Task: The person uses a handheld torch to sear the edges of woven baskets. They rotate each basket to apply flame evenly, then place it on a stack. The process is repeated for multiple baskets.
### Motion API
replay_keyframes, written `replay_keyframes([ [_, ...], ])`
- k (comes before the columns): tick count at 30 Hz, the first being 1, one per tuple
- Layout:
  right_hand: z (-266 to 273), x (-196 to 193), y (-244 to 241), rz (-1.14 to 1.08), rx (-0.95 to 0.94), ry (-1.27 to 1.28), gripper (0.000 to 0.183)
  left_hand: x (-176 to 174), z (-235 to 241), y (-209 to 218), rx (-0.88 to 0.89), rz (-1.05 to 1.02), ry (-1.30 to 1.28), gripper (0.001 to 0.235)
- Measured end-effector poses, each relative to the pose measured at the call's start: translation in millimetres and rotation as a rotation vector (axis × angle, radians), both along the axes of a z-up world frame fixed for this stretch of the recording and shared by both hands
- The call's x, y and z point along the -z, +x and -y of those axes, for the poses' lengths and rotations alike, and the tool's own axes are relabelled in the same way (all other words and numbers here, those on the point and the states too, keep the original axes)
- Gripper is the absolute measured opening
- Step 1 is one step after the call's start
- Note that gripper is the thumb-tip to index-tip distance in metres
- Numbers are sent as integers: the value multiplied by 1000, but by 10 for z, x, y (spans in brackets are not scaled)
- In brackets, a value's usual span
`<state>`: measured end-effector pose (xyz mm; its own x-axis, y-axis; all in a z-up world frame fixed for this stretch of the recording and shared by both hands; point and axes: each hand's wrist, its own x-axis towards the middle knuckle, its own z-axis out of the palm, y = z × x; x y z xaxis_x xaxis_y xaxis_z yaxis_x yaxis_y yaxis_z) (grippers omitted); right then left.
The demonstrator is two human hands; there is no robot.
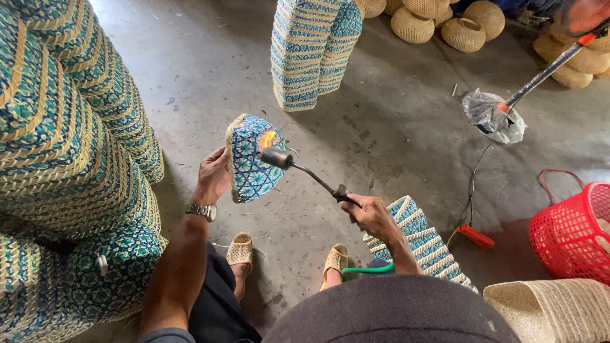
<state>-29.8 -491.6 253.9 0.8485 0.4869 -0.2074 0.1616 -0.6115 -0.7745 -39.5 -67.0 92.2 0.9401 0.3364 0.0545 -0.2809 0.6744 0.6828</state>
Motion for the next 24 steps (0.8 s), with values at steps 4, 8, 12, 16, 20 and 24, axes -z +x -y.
replay_keyframes([
  [4, -157, -36, -48, 94, 13, -24, 34, -58, 67, -10, 13, 31, -41, 35],
  [8, -193, -24, -105, 41, -28, -17, 33, -45, 28, -33, -69, -49, -115, 32],
  [12, -227, 73, -191, 255, -104, -46, 33, 225, -126, 7, -162, -65, -194, 24],
  [16, -218, 119, -252, 80, -70, -57, 31, 649, -381, 149, -278, -84, -324, 18],
  [20, -185, 193, -257, 118, -35, -98, 30, 1008, -638, 208, -405, -151, -339, 15],
  [24, -158, 261, -194, 178, -33, 8, 30, 1049, -737, 189, -367, -76, -446, 21],
])
